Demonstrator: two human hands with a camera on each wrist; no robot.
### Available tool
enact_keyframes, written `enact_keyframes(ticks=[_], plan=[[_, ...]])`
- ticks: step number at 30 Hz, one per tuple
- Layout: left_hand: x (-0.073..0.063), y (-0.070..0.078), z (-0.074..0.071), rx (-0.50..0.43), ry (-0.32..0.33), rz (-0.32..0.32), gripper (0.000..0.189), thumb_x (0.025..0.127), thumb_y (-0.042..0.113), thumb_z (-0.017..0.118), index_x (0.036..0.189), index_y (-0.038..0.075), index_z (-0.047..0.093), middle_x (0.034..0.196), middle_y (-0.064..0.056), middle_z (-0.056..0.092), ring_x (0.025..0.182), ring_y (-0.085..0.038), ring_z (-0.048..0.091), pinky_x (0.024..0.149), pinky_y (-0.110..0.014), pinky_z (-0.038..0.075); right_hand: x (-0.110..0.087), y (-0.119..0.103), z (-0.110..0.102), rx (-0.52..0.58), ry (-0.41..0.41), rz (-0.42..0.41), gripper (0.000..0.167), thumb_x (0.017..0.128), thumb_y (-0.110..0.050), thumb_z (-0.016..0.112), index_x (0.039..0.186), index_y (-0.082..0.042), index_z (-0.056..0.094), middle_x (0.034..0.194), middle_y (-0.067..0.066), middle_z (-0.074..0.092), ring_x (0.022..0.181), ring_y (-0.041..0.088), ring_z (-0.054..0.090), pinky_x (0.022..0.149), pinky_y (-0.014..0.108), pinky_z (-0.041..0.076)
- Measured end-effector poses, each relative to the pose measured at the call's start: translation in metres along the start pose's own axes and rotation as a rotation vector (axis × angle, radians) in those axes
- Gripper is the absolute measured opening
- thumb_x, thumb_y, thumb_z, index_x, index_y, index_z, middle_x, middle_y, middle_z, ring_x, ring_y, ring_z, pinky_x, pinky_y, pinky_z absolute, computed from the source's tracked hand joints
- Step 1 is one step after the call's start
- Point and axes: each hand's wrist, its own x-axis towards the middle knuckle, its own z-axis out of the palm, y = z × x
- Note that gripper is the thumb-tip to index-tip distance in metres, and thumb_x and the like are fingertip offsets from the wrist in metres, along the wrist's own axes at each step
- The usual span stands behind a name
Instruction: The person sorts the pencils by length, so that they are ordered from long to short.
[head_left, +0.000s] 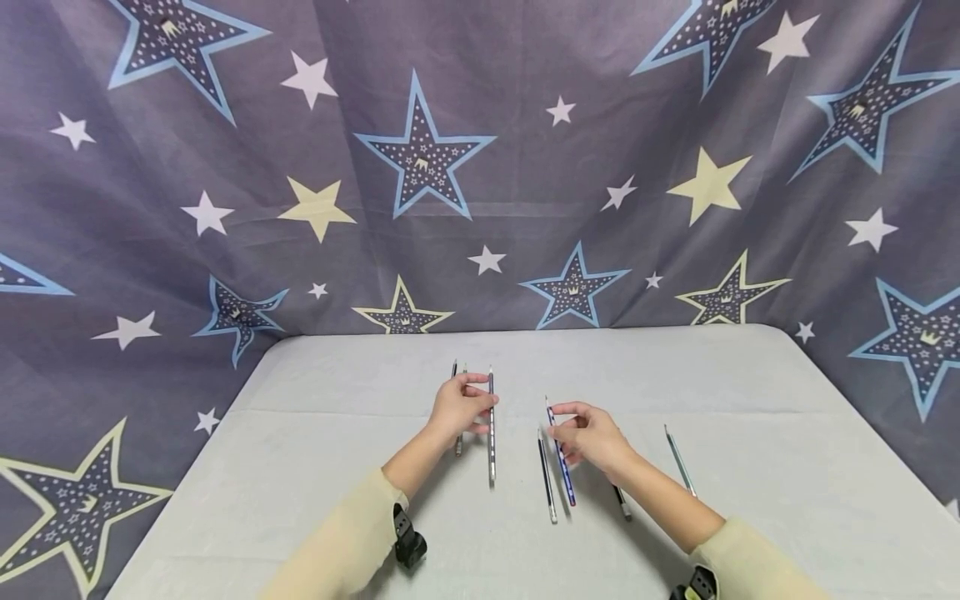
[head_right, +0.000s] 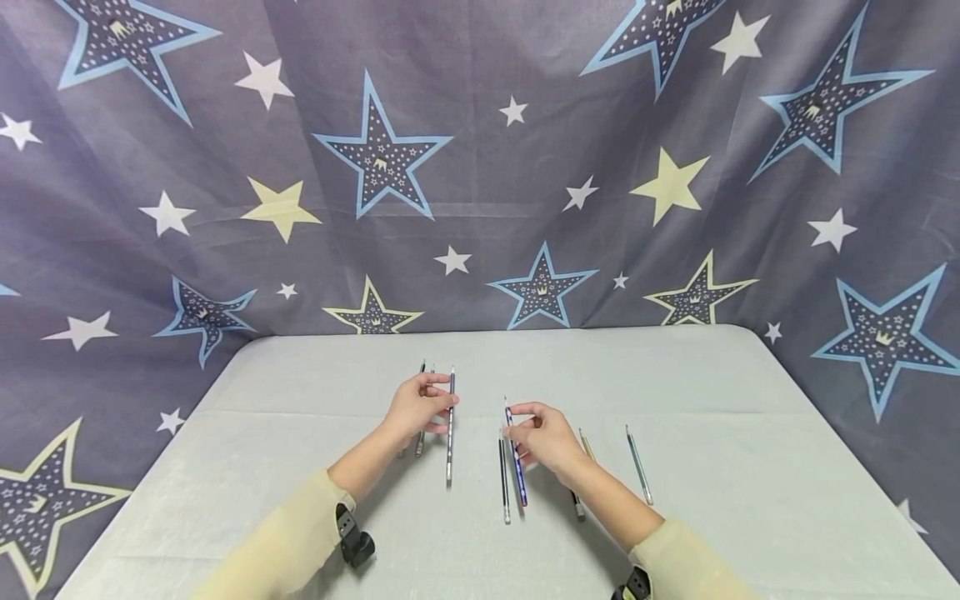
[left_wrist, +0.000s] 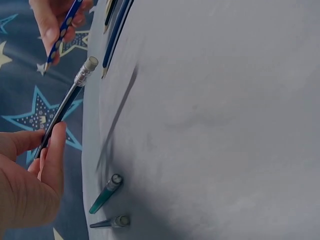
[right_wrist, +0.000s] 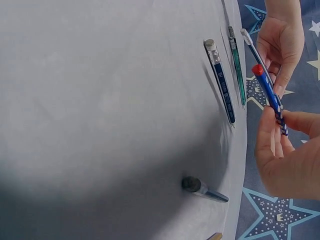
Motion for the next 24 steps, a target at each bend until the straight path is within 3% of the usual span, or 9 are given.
enact_keyframes(ticks=[7, 14, 24], plan=[[0.01, 0.004, -0.002, 0.04, 0.027, 0.02, 0.037, 0.081, 0.004, 0.067, 0.117, 0.004, 0.057, 0.085, -0.005, 0.058, 0.061, -0.012, 0.057, 0.051, -0.029, 0.059, -0.001, 0.002, 0.0, -0.007, 0.01, 0.008, 0.039, 0.086, -0.007, 0.063, 0.123, 0.001, 0.053, 0.078, 0.003, 0.054, 0.06, 0.013, 0.053, 0.057, 0.03, 0.057], [0.018, 0.005, -0.006, 0.07, 0.042, 0.023, 0.038, 0.081, 0.003, 0.067, 0.117, 0.001, 0.055, 0.084, -0.006, 0.057, 0.059, -0.012, 0.056, 0.053, -0.032, 0.06, -0.002, 0.004, 0.001, -0.005, 0.004, 0.008, 0.04, 0.085, -0.007, 0.063, 0.123, 0.001, 0.053, 0.077, 0.003, 0.055, 0.059, 0.013, 0.053, 0.057, 0.03, 0.057], [0.028, 0.005, -0.011, 0.185, 0.072, 0.011, 0.037, 0.081, 0.003, 0.067, 0.116, 0.003, 0.056, 0.082, -0.007, 0.059, 0.057, -0.014, 0.058, 0.051, -0.029, 0.06, -0.003, 0.005, 0.002, -0.016, -0.002, -0.002, 0.04, 0.085, -0.007, 0.063, 0.123, 0.002, 0.053, 0.076, 0.002, 0.055, 0.059, 0.012, 0.053, 0.056, 0.03, 0.057]])
